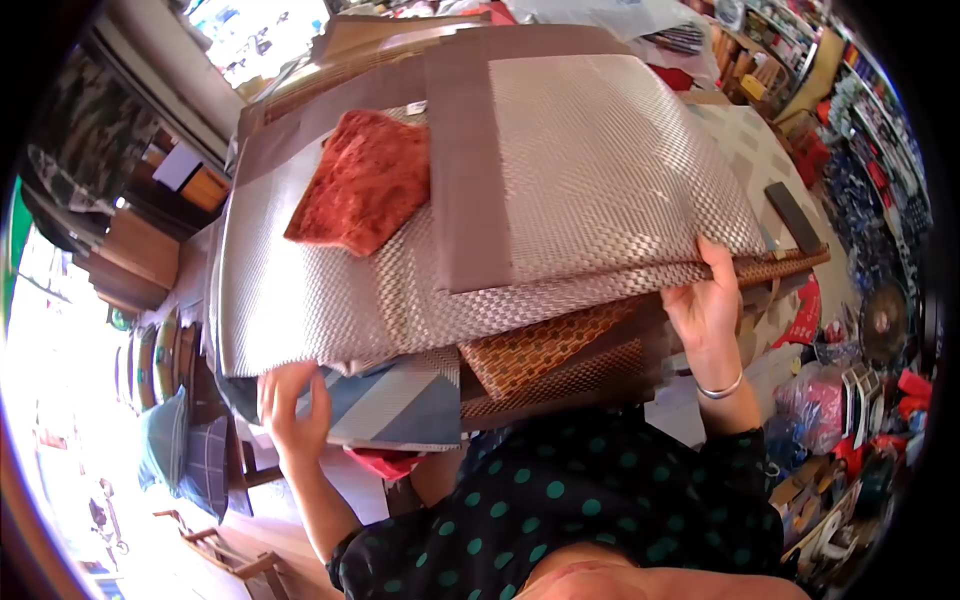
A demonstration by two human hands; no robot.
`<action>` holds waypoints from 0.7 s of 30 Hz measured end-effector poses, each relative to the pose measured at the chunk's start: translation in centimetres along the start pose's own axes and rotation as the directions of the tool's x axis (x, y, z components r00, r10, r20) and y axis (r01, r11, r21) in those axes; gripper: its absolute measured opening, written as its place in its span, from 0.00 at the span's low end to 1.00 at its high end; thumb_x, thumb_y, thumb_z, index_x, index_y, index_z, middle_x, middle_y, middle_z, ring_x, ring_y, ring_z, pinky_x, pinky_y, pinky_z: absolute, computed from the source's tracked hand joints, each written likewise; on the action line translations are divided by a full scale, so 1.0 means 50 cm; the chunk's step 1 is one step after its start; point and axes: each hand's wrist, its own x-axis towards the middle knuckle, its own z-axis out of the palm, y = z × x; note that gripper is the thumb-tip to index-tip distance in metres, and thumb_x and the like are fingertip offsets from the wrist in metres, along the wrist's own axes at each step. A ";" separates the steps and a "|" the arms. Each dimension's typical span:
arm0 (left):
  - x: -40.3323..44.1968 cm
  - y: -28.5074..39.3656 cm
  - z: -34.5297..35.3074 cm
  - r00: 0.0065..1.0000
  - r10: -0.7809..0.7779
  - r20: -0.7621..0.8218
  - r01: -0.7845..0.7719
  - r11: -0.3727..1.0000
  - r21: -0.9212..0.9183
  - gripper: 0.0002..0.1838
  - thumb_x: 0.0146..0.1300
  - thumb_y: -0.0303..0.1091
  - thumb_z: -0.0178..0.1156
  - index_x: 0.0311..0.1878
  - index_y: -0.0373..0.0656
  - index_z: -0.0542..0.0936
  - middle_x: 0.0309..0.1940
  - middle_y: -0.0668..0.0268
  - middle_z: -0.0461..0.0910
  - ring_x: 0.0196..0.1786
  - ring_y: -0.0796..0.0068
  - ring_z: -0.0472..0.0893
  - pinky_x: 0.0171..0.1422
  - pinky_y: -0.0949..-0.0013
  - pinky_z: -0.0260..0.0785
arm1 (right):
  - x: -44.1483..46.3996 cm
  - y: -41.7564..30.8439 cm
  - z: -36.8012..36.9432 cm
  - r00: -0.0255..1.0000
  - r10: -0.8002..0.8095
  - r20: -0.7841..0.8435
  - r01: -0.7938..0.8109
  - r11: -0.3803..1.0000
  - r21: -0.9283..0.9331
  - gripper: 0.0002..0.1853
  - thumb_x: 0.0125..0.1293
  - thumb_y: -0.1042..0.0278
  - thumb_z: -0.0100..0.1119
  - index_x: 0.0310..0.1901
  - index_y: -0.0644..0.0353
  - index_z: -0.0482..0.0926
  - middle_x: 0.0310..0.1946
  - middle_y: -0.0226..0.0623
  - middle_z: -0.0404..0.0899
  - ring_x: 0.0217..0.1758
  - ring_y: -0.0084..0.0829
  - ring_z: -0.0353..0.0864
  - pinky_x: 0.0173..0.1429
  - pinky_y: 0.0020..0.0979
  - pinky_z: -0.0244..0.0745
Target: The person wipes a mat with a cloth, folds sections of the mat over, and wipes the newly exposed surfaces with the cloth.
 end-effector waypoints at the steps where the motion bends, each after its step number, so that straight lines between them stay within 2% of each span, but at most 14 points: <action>1: 0.031 0.008 -0.005 0.993 -0.005 0.120 -0.018 0.981 0.191 0.29 0.44 0.14 0.63 0.54 0.42 0.81 0.52 0.56 0.80 0.58 0.55 0.78 0.65 0.54 0.67 | -0.003 -0.011 -0.014 0.999 0.032 0.015 -0.031 0.999 -0.034 0.16 0.71 0.70 0.53 0.56 0.69 0.74 0.56 0.45 0.80 0.58 0.37 0.81 0.60 0.39 0.81; 2: 0.064 0.006 -0.006 0.973 -0.020 0.228 -0.067 0.928 0.367 0.34 0.42 0.14 0.63 0.59 0.44 0.79 0.59 0.55 0.77 0.65 0.54 0.74 0.71 0.51 0.61 | -0.005 -0.012 -0.022 0.998 -0.006 -0.064 0.004 1.000 -0.031 0.16 0.71 0.70 0.53 0.56 0.69 0.74 0.56 0.44 0.80 0.58 0.36 0.81 0.60 0.39 0.81; 3: 0.056 -0.032 -0.008 0.933 -0.154 0.325 0.035 0.938 0.345 0.43 0.40 0.15 0.62 0.67 0.49 0.73 0.68 0.57 0.69 0.73 0.54 0.65 0.78 0.49 0.52 | -0.009 -0.011 -0.024 0.997 -0.012 -0.072 0.006 0.997 -0.078 0.16 0.71 0.71 0.53 0.56 0.69 0.74 0.56 0.44 0.80 0.57 0.36 0.82 0.61 0.39 0.81; 4: 0.053 -0.064 -0.004 0.924 -0.206 0.322 0.077 0.925 0.371 0.46 0.41 0.15 0.62 0.70 0.51 0.70 0.68 0.59 0.70 0.74 0.55 0.64 0.79 0.49 0.51 | -0.011 -0.012 -0.023 0.996 -0.033 -0.077 0.023 0.991 -0.128 0.16 0.71 0.71 0.53 0.56 0.69 0.74 0.56 0.43 0.80 0.57 0.35 0.82 0.61 0.39 0.81; 6: 0.061 -0.104 0.007 0.944 -0.152 0.292 0.010 0.900 0.436 0.43 0.43 0.15 0.63 0.68 0.52 0.72 0.66 0.59 0.73 0.72 0.56 0.68 0.79 0.49 0.52 | -0.011 -0.014 -0.011 0.997 -0.041 -0.068 0.032 0.991 -0.132 0.15 0.71 0.71 0.53 0.56 0.68 0.74 0.55 0.42 0.81 0.56 0.35 0.82 0.60 0.38 0.81; 8: 0.065 -0.138 -0.006 0.969 -0.060 0.239 -0.060 0.883 0.465 0.38 0.48 0.15 0.62 0.66 0.51 0.75 0.60 0.59 0.79 0.66 0.56 0.75 0.77 0.49 0.57 | -0.004 -0.019 -0.011 0.997 -0.044 -0.065 0.034 0.989 -0.146 0.15 0.71 0.71 0.53 0.55 0.68 0.75 0.54 0.42 0.81 0.56 0.34 0.83 0.60 0.37 0.82; 9: 0.085 -0.138 -0.015 0.995 0.020 0.102 -0.062 0.903 0.425 0.32 0.51 0.15 0.59 0.62 0.49 0.79 0.53 0.59 0.83 0.60 0.57 0.81 0.73 0.51 0.64 | 0.002 -0.024 -0.020 0.998 -0.038 -0.045 0.032 0.991 -0.133 0.16 0.71 0.71 0.52 0.57 0.68 0.73 0.55 0.43 0.81 0.57 0.35 0.82 0.60 0.38 0.82; 10: 0.109 -0.126 -0.036 0.999 0.040 0.037 -0.051 0.925 0.377 0.30 0.51 0.14 0.57 0.59 0.47 0.81 0.52 0.59 0.84 0.59 0.60 0.82 0.68 0.52 0.70 | 0.007 -0.024 -0.025 0.999 -0.021 -0.030 0.017 0.992 -0.123 0.17 0.71 0.72 0.52 0.59 0.68 0.72 0.56 0.44 0.80 0.58 0.36 0.82 0.61 0.39 0.82; 14: 0.213 -0.110 -0.109 0.946 0.319 -0.064 -0.216 0.761 0.611 0.30 0.48 0.13 0.58 0.57 0.46 0.83 0.50 0.59 0.84 0.56 0.59 0.83 0.65 0.52 0.73 | 0.040 -0.009 0.014 0.998 -0.046 0.047 0.053 0.984 -0.171 0.18 0.71 0.73 0.52 0.60 0.68 0.72 0.58 0.43 0.79 0.58 0.35 0.81 0.62 0.37 0.81; 15: 0.228 -0.111 -0.128 0.926 0.365 -0.090 -0.225 0.729 0.647 0.29 0.48 0.14 0.59 0.56 0.47 0.83 0.49 0.59 0.84 0.55 0.59 0.84 0.64 0.52 0.74 | 0.051 -0.012 0.003 0.998 -0.048 0.051 0.056 0.983 -0.174 0.20 0.71 0.71 0.52 0.63 0.69 0.70 0.61 0.45 0.77 0.61 0.37 0.79 0.65 0.40 0.78; 18: 0.193 -0.105 -0.184 0.931 0.325 -0.164 -0.104 0.669 0.736 0.24 0.54 0.21 0.57 0.56 0.41 0.83 0.51 0.58 0.85 0.57 0.61 0.83 0.68 0.49 0.70 | 0.027 0.007 0.020 0.997 -0.008 0.078 0.023 0.981 -0.192 0.24 0.72 0.70 0.51 0.66 0.70 0.66 0.64 0.48 0.73 0.66 0.40 0.75 0.69 0.42 0.74; 19: 0.156 -0.111 -0.197 0.935 0.308 -0.175 -0.079 0.661 0.746 0.23 0.55 0.22 0.56 0.56 0.40 0.83 0.51 0.58 0.85 0.57 0.60 0.83 0.71 0.47 0.67 | 0.014 0.012 0.015 0.989 0.031 0.145 0.001 0.978 -0.210 0.26 0.72 0.69 0.50 0.68 0.71 0.63 0.67 0.49 0.70 0.70 0.42 0.71 0.73 0.44 0.70; 20: 0.107 -0.122 -0.211 0.939 0.294 -0.179 -0.060 0.651 0.756 0.22 0.56 0.23 0.55 0.56 0.39 0.82 0.51 0.58 0.85 0.58 0.59 0.83 0.73 0.46 0.63 | 0.000 0.018 0.001 0.982 0.099 0.158 -0.065 0.976 -0.208 0.27 0.71 0.70 0.51 0.69 0.71 0.62 0.68 0.48 0.69 0.71 0.42 0.70 0.74 0.44 0.69; 21: 0.044 -0.149 -0.217 0.960 0.237 -0.146 -0.053 0.671 0.740 0.22 0.58 0.22 0.53 0.57 0.40 0.82 0.52 0.57 0.84 0.59 0.58 0.82 0.74 0.45 0.60 | -0.012 0.029 -0.003 0.986 0.089 0.144 -0.045 0.958 -0.282 0.28 0.70 0.70 0.52 0.69 0.70 0.62 0.67 0.48 0.70 0.70 0.41 0.71 0.73 0.44 0.69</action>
